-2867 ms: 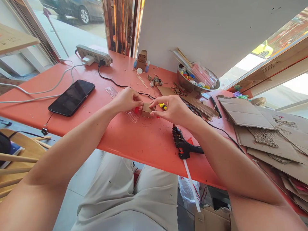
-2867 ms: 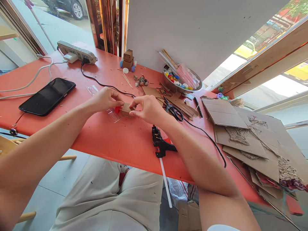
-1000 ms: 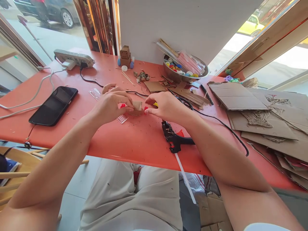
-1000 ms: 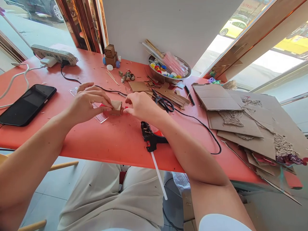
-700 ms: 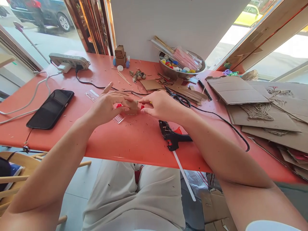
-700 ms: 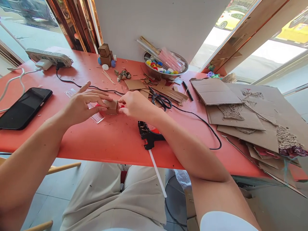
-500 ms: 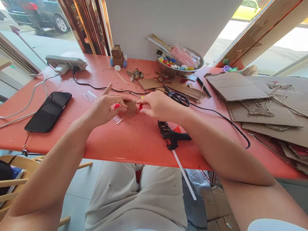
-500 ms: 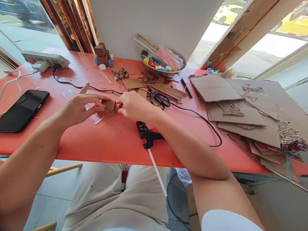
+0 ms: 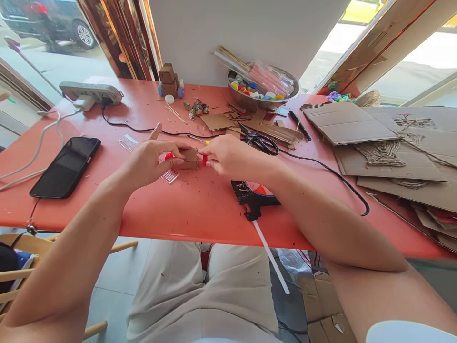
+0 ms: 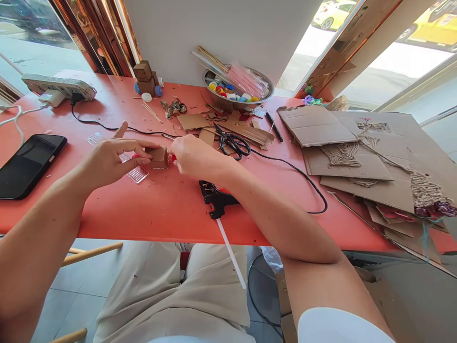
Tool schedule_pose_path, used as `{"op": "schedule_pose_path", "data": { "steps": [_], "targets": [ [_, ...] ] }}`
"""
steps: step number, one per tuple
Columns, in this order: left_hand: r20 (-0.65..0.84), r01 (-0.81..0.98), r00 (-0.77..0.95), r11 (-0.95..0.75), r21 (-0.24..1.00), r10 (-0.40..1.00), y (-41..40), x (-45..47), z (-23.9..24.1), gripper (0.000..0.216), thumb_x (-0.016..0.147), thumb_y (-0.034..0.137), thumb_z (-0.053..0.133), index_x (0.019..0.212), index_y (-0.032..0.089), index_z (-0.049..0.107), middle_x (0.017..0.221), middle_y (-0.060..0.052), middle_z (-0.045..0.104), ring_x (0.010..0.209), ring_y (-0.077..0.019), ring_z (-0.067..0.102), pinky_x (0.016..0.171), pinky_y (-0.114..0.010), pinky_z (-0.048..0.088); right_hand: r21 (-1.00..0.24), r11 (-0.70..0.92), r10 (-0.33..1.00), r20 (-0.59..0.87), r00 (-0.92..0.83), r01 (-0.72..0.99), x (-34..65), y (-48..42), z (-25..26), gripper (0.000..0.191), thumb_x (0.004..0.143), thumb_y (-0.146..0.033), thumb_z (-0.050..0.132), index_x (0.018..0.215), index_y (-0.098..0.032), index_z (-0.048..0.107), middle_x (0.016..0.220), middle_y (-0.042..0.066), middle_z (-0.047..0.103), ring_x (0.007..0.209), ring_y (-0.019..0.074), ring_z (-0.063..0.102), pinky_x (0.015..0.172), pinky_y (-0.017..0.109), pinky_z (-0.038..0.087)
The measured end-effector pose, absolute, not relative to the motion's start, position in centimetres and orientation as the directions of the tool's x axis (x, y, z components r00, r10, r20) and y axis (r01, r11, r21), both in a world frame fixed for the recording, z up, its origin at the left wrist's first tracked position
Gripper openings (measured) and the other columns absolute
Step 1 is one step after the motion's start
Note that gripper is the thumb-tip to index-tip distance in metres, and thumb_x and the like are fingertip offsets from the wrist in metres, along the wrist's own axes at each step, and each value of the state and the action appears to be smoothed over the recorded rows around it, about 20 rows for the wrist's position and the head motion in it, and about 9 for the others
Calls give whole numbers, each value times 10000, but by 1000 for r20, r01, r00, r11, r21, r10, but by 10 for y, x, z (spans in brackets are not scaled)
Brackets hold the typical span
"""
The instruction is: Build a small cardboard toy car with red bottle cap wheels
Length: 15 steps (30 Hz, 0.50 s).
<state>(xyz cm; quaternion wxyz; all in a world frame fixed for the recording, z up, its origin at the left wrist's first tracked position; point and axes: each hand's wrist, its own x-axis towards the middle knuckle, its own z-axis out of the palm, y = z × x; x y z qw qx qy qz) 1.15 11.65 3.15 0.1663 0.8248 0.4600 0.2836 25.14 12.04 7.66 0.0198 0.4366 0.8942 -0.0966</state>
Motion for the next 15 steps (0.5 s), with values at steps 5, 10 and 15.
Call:
{"op": "schedule_pose_path", "data": {
  "steps": [5, 10, 15],
  "targets": [
    [296, 660, 412, -506, 555, 862, 114, 13, 35, 226, 932, 426, 630, 791, 297, 749, 1053, 66, 872, 1061, -227, 824, 1467, -647, 50, -166, 632, 741, -156, -653, 757, 251, 115, 86, 242, 970, -44, 559, 1053, -79, 784, 1000, 177, 796, 892, 241, 659, 759, 333, 369],
    [292, 667, 398, -493, 559, 869, 114, 13, 35, 234, 934, 434, 633, 781, 302, 751, 1033, 70, 867, 1013, -213, 821, 1475, -638, 59, -147, 641, 725, -204, -658, 753, 252, 108, 96, 250, 983, -53, 544, 1089, -90, 767, 1038, 180, 790, 907, 244, 652, 764, 326, 368],
    [281, 656, 408, -493, 571, 868, 114, 13, 35, 270, 937, 477, 624, 770, 307, 748, 897, 60, 837, 1025, -239, 819, 1460, -701, 51, -135, 624, 737, -223, -637, 769, 250, 103, 101, 228, 996, -37, 554, 1112, -85, 745, 1068, 189, 775, 923, 252, 639, 753, 330, 338]
  ]
}}
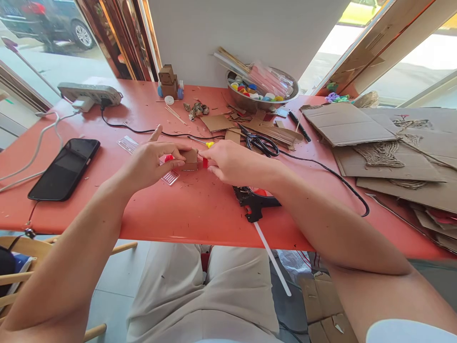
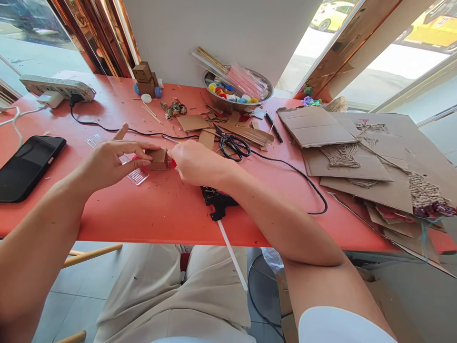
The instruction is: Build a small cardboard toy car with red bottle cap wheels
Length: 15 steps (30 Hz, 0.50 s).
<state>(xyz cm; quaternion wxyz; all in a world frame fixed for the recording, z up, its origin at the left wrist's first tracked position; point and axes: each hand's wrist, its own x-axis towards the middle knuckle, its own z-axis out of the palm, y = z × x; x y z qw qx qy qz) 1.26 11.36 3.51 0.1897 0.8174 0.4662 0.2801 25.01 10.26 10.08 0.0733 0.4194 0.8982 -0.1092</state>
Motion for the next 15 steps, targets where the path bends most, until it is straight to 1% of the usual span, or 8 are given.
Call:
{"op": "schedule_pose_path", "data": {
  "steps": [2, 7, 11, 13, 15],
  "targets": [
    [285, 655, 413, -500, 567, 865, 113, 13, 35, 273, 943, 479, 614, 778, 310, 752, 889, 61, 834, 1013, -235, 818, 1458, -709, 53, -148, 629, 734, -211, -646, 763, 251, 103, 99, 212, 982, -24, 568, 1100, -88, 732, 1051, 182, 768, 906, 249, 627, 745, 328, 333],
    [292, 655, 424, -513, 554, 857, 114, 13, 36, 263, 943, 458, 604, 778, 315, 752, 878, 89, 828, 921, -197, 806, 1471, -681, 63, -164, 665, 709, -168, -685, 728, 253, 106, 90, 222, 967, -11, 548, 1092, -100, 709, 1030, 176, 757, 888, 253, 600, 754, 332, 342],
    [288, 650, 435, -519, 555, 853, 116, 13, 36, 257, 937, 460, 609, 770, 322, 747, 804, 100, 805, 876, -190, 806, 1474, -676, 70, -141, 655, 725, -156, -670, 742, 250, 104, 87, 252, 948, -7, 542, 1106, -84, 722, 1084, 214, 748, 982, 292, 619, 833, 356, 395],
    [286, 642, 440, -520, 563, 852, 116, 13, 37, 249, 937, 448, 613, 765, 328, 748, 806, 103, 809, 862, -187, 807, 1477, -665, 70, -146, 645, 739, -133, -661, 750, 250, 103, 85, 271, 949, -13, 525, 1109, -84, 732, 1136, 233, 733, 1044, 312, 618, 878, 372, 421],
    [282, 636, 441, -518, 572, 852, 115, 13, 37, 231, 935, 420, 617, 770, 330, 752, 839, 102, 823, 890, -190, 818, 1478, -663, 62, -161, 649, 738, -102, -667, 743, 251, 103, 82, 286, 941, -18, 512, 1101, -93, 737, 1190, 239, 712, 1091, 322, 606, 915, 380, 434]
  ]
}}
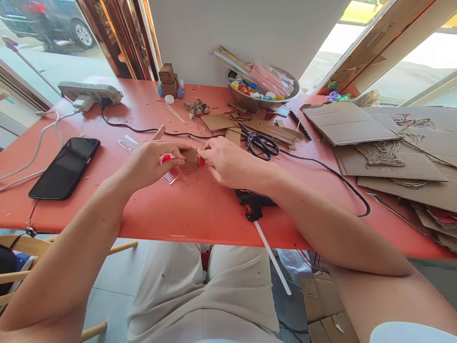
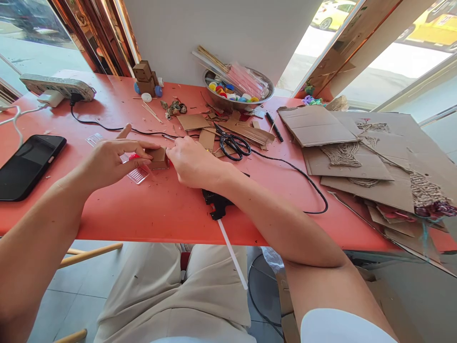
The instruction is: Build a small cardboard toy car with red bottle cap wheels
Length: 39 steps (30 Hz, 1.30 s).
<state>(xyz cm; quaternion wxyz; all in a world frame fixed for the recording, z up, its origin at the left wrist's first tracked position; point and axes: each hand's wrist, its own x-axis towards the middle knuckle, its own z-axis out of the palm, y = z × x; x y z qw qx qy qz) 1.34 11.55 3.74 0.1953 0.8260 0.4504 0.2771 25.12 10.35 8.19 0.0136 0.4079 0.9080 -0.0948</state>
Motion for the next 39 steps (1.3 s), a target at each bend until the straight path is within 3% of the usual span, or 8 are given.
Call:
{"op": "schedule_pose_path", "data": {
  "steps": [7, 13, 18, 23, 26, 29, 39],
  "targets": [
    [281, 633, 422, -503, 589, 862, 115, 16, 36, 202, 920, 342, 623, 761, 319, 746, 939, 90, 862, 1043, -216, 842, 1473, -667, 24, -213, 674, 715, -51, -697, 708, 255, 109, 75, 302, 906, -23, 518, 1087, -110, 745, 1217, 218, 677, 1078, 311, 572, 928, 386, 420],
    [265, 647, 431, -500, 575, 863, 116, 17, 34, 239, 936, 367, 597, 727, 313, 699, 777, 100, 813, 1059, -225, 841, 1467, -688, 29, -232, 673, 714, -45, -699, 702, 255, 114, 73, 362, 878, -17, 560, 1165, -76, 772, 1220, 221, 692, 1060, 295, 589, 893, 362, 422],
    [292, 638, 416, -505, 582, 862, 116, 15, 31, 213, 921, 339, 577, 764, 314, 719, 951, 83, 862, 1035, -215, 839, 1469, -685, 54, -218, 690, 692, -81, -717, 690, 263, 122, 74, 450, 894, -38, 557, 1280, -92, 782, 1137, 173, 743, 994, 264, 620, 827, 343, 414],
    [320, 645, 381, -497, 580, 867, 116, 15, 27, 215, 909, 352, 594, 763, 320, 748, 871, 84, 840, 933, -191, 828, 1480, -647, 43, -132, 634, 747, -151, -647, 762, 260, 118, 84, 528, 922, -52, 558, 1409, -109, 754, 1245, 191, 761, 1066, 288, 656, 794, 348, 394],
    [324, 631, 384, -502, 592, 865, 116, 16, 28, 210, 897, 343, 598, 766, 316, 759, 996, 75, 872, 974, -200, 834, 1480, -630, 16, -74, 626, 763, -147, -629, 776, 255, 111, 87, 547, 967, -69, 543, 1485, -110, 717, 1300, 220, 748, 1124, 314, 650, 825, 362, 402],
    [308, 627, 399, -502, 596, 864, 115, 16, 30, 209, 901, 348, 601, 767, 313, 758, 1069, 62, 882, 1058, -230, 839, 1472, -643, -12, -48, 631, 768, -101, -632, 774, 251, 107, 85, 508, 997, -66, 515, 1456, -96, 730, 1323, 246, 732, 1177, 332, 631, 905, 382, 414],
    [302, 629, 410, -507, 590, 861, 115, 15, 32, 206, 912, 355, 604, 773, 319, 751, 941, 67, 863, 1097, -234, 832, 1469, -660, -4, 82, 598, 802, -46, -596, 797, 238, 97, 86, 497, 1074, -80, 385, 1420, -86, 742, 1330, 272, 716, 1236, 374, 585, 993, 437, 374]
  ]
}}
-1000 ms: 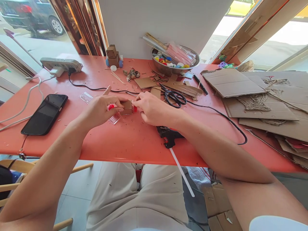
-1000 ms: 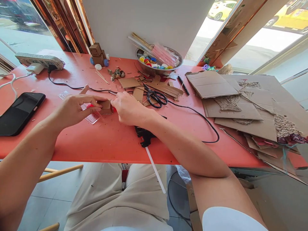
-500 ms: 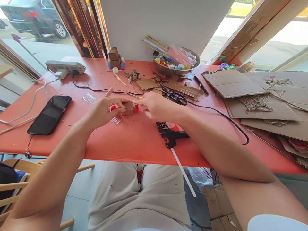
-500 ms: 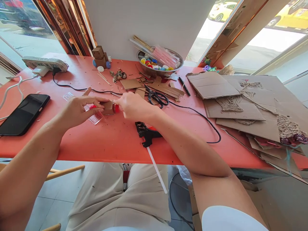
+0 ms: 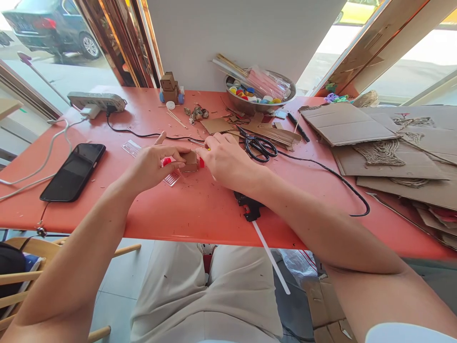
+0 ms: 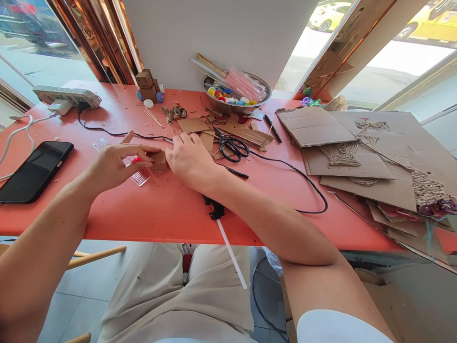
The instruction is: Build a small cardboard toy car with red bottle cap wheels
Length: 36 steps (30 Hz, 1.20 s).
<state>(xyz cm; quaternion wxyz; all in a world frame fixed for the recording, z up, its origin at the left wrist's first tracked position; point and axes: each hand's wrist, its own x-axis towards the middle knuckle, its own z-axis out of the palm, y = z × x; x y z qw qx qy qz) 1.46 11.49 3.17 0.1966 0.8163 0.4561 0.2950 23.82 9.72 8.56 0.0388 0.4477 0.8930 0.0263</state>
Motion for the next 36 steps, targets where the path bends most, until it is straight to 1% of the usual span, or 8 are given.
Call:
{"op": "schedule_pose_path", "data": {
  "steps": [3, 10, 15, 18, 21, 25, 31, 36],
  "targets": [
    [298, 630, 408, -503, 591, 863, 115, 15, 34, 222, 916, 391, 610, 749, 315, 733, 832, 65, 837, 1036, -236, 834, 1476, -646, 39, 103, 595, 802, -6, -598, 797, 235, 99, 83, 494, 1081, -83, 366, 1426, -74, 720, 1319, 277, 721, 1230, 376, 580, 991, 444, 360],
    [303, 638, 419, -515, 572, 856, 114, 13, 33, 206, 897, 368, 581, 761, 320, 729, 803, 72, 819, 925, -215, 829, 1475, -652, 97, 146, 580, 814, -65, -578, 801, 232, 104, 83, 516, 1085, -99, 361, 1477, -100, 696, 1389, 266, 720, 1260, 365, 595, 1055, 491, 377],
    [314, 637, 400, -508, 580, 861, 114, 14, 31, 203, 908, 378, 594, 776, 313, 733, 976, 60, 872, 1006, -226, 837, 1471, -652, 64, 75, 538, 841, 10, -540, 840, 246, 114, 88, 419, 1067, -89, 450, 1310, -144, 788, 1320, 231, 762, 1305, 375, 617, 1091, 506, 416],
    [319, 634, 401, -512, 580, 859, 113, 15, 31, 199, 922, 382, 602, 784, 309, 725, 1120, 67, 881, 1042, -216, 839, 1473, -635, 71, -36, 520, 854, 32, -519, 854, 255, 119, 98, 318, 1045, -127, 526, 1189, -138, 808, 1219, 207, 786, 1204, 352, 659, 1005, 458, 442],
    [313, 631, 407, -512, 584, 858, 113, 15, 32, 206, 933, 375, 597, 776, 303, 711, 1146, 79, 881, 1032, -204, 839, 1472, -636, 73, -278, 528, 843, 54, -535, 803, 260, 121, 102, 243, 1023, -147, 581, 1157, -157, 784, 1126, 131, 809, 1062, 273, 703, 896, 369, 445],
    [313, 625, 408, -512, 589, 858, 112, 15, 33, 230, 943, 376, 587, 775, 298, 722, 1146, 80, 881, 1026, -197, 842, 1470, -646, 90, -508, 551, 800, 97, -591, 662, 262, 123, 93, 288, 925, -5, 572, 1089, -166, 745, 1126, 86, 832, 1033, 209, 727, 872, 305, 454],
    [297, 640, 398, -495, 588, 868, 113, 14, 33, 203, 928, 375, 615, 816, 297, 765, 1072, 65, 887, 959, -206, 847, 1465, -663, 29, -623, 520, 805, 130, -579, 584, 260, 133, 72, 319, 811, 52, 575, 999, -198, 639, 1133, 82, 828, 1009, 198, 715, 839, 288, 458],
    [287, 627, 411, -497, 600, 865, 114, 13, 33, 196, 914, 351, 608, 795, 298, 755, 1132, 69, 883, 1039, -212, 844, 1471, -649, 50, -624, 507, 804, 94, -588, 594, 260, 134, 70, 321, 757, 22, 567, 965, -221, 577, 1145, 91, 814, 947, 203, 674, 819, 303, 446]
  ]
}}
